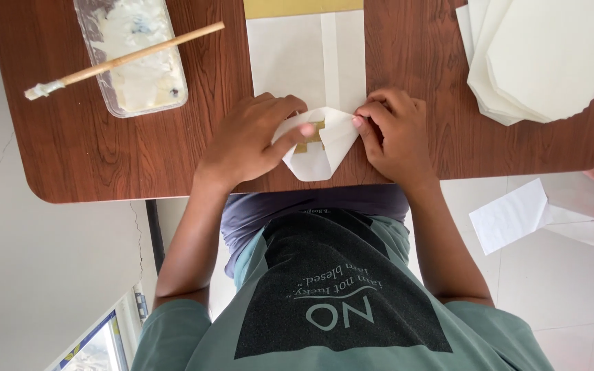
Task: A person is seen applying glue to paper sheets using a brush and then folding the sheets to assemble paper bags on a wooden table.
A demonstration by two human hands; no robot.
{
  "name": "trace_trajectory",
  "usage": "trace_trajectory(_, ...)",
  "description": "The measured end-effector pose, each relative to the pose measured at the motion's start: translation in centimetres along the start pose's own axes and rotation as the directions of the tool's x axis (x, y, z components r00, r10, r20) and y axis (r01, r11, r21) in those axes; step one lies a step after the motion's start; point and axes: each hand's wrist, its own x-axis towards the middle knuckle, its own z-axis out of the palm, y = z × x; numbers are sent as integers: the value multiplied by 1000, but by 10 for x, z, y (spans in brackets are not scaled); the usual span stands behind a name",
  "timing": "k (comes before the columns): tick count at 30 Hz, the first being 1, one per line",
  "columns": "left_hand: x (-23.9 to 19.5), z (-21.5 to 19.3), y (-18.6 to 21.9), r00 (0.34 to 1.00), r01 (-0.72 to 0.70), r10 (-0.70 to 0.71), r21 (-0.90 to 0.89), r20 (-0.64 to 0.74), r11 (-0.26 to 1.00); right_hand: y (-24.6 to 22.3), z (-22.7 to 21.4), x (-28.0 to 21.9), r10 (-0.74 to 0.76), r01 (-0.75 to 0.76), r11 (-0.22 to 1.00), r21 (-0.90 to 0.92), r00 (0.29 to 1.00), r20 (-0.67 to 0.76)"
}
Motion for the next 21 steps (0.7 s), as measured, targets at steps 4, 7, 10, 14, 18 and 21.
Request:
trace_trajectory(4, 6, 25, -40, 980, -161, 171, 93, -106, 983, -5, 4, 4, 18, -17, 996, -89, 1000, 6)
trace_trajectory(7, 16, 34, -53, 954, -221, 258, 225, -151, 949, -8, 6, 14, -7, 10, 985, -170, 1000, 18)
trace_trajectory(10, 23, 37, -59, 943, -237, 292, 294, -159, 926, -5, 12, 25, -58, 70, 975, -210, 996, 61)
trace_trajectory(14, 38, 34, -63, 943, -286, 324, 305, -81, 908, 4, 18, 49, -176, 198, 963, -182, 976, 128)
trace_trajectory(18, 53, 25, -67, 938, -320, 345, 332, -18, 887, 9, 23, 69, -232, 254, 956, -147, 961, 150)
trace_trajectory(21, 59, 21, -71, 943, -310, 332, 272, -37, 911, 14, 27, 77, -214, 220, 975, -29, 966, 146)
